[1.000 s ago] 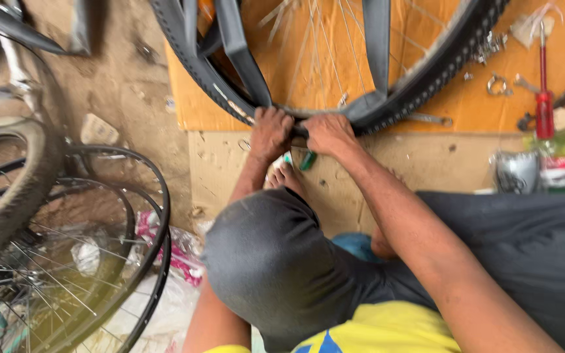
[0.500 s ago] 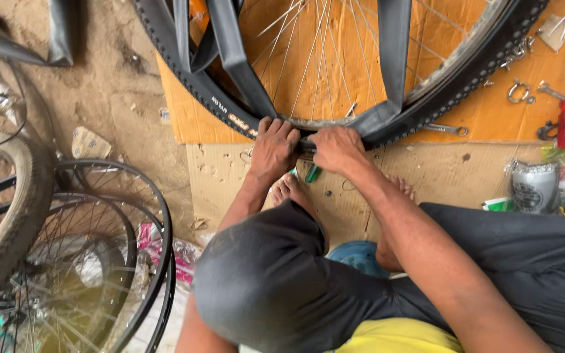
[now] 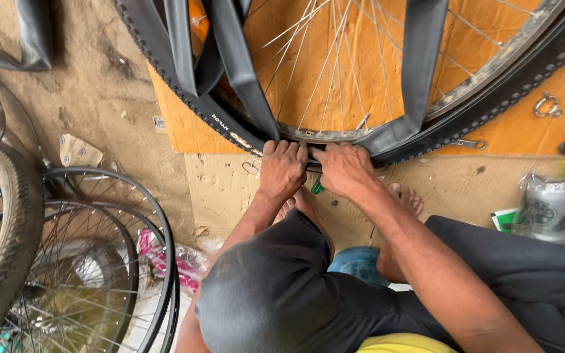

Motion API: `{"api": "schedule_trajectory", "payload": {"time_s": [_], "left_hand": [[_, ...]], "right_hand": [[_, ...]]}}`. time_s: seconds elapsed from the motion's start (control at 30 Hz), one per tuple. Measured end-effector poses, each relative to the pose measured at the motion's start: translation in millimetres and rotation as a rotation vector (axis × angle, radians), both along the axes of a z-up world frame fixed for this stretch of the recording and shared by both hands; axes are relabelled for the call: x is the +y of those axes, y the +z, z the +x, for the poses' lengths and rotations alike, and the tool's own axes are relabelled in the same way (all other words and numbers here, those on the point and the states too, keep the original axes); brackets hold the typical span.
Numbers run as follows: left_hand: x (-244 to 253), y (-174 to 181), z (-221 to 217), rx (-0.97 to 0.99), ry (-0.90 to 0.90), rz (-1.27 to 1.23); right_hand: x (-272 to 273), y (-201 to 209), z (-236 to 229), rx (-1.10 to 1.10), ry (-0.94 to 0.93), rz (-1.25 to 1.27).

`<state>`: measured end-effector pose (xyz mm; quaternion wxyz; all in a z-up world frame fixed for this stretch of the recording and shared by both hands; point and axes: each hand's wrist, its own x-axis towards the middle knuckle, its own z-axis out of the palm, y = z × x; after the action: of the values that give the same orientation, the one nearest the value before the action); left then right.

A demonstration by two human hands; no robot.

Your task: The person installs a new inner tube into a bicycle tire and rim. They first insert the inner tube into the tire, then use an orange tire lever to seat the tire bead onto the rim, working around the circumference until the tire is fully mounted.

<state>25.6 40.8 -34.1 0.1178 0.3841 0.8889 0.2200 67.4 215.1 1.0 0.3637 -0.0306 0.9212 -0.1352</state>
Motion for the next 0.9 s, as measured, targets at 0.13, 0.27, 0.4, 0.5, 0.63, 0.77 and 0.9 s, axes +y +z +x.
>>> {"api": "schedule_trajectory", "payload": {"time_s": [0.13, 0.27, 0.4, 0.5, 0.63, 0.77, 0.9], "left_hand": [[3.1, -0.9, -8.2, -0.027, 0.029, 0.049], [2.9, -2.3, -12.7, 0.066, 0.049, 0.146], [-1.6, 4.0, 12.5, 0.070, 0.076, 0.138], [5.2, 3.5, -5.1, 0.146, 0.135, 0.159], [6.2, 6.0, 7.9, 0.084, 0.106, 0.110], [9.4, 11.3, 0.0, 0.024, 0.083, 0.075], [8.6, 12.3, 7.1, 0.058, 0.092, 0.154]], "right_hand": [[-2.0, 2.6, -6.5, 0.089, -0.050, 0.007], [-1.6, 3.0, -6.9, 0.116, -0.015, 0.041], [-7.3, 6.9, 17.4, 0.141, 0.013, 0.077], [-4.8, -0.3, -3.5, 0.158, -0.025, 0.076], [-4.2, -0.8, 13.1, 0.152, -0.023, 0.065], [1.1, 3.5, -0.2, -0.034, -0.004, 0.079], [-0.4, 8.9, 0.6, 0.003, -0.008, 0.061]]}}
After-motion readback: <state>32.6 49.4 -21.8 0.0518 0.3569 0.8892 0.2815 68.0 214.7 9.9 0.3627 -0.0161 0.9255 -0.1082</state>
